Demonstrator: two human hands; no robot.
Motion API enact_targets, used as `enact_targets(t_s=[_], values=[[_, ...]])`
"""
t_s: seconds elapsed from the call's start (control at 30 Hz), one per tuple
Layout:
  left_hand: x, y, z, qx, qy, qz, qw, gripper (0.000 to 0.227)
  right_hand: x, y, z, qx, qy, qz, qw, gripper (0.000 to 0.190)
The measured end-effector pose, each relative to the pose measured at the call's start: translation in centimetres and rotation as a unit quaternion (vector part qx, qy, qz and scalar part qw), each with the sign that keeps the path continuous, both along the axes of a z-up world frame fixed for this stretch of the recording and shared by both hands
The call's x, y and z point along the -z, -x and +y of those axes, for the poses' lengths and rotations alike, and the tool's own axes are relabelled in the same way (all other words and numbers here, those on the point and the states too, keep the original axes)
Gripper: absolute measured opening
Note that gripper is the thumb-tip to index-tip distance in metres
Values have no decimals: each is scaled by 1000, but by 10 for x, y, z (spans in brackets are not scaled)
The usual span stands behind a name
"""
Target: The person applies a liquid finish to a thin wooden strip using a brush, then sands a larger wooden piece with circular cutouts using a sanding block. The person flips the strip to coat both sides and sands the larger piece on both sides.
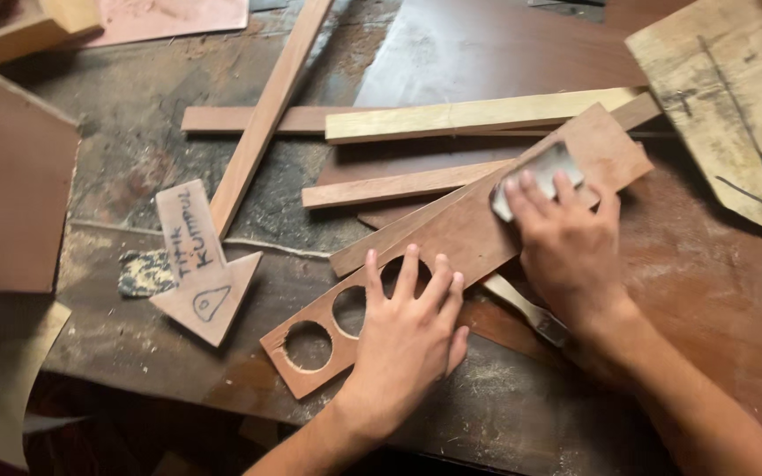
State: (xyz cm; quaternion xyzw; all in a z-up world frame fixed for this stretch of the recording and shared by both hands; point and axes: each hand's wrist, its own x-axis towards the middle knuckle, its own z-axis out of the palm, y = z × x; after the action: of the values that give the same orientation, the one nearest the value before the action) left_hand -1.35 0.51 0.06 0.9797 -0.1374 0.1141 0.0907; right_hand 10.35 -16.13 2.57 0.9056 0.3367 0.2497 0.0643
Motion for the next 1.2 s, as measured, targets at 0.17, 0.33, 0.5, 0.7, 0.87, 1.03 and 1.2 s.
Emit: enact_targets(t_s=[0.17, 0.33, 0.5, 0.7, 0.87, 1.03, 1.2], values=[[-4, 0, -1, -5, 3, 24, 1000, 61, 0, 5, 12, -20, 48, 154, 987, 34], [-5, 6, -4, -15, 13, 19, 1000, 70, 16, -3, 1, -50, -14, 55, 997, 34], [-3, 9, -5, -20, -15, 43, 999, 68, 33, 0, -6, -1, 50, 168, 984, 36], [-9, 7, -4, -9, -17, 60, 998, 68, 22, -3, 5, -87, -9, 147, 985, 27], [-8, 8, 4, 0, 16, 51, 999, 72, 16, 1, 10, -78, 36, 74, 994, 41], [-10, 26, 29, 12, 57, 74, 996, 67, 20, 5, 18, -59, 79, 106, 990, 37], [-12, 32, 53, -5, 51, 80, 995, 67, 36, 5, 7, -46, 65, 132, 988, 40]])
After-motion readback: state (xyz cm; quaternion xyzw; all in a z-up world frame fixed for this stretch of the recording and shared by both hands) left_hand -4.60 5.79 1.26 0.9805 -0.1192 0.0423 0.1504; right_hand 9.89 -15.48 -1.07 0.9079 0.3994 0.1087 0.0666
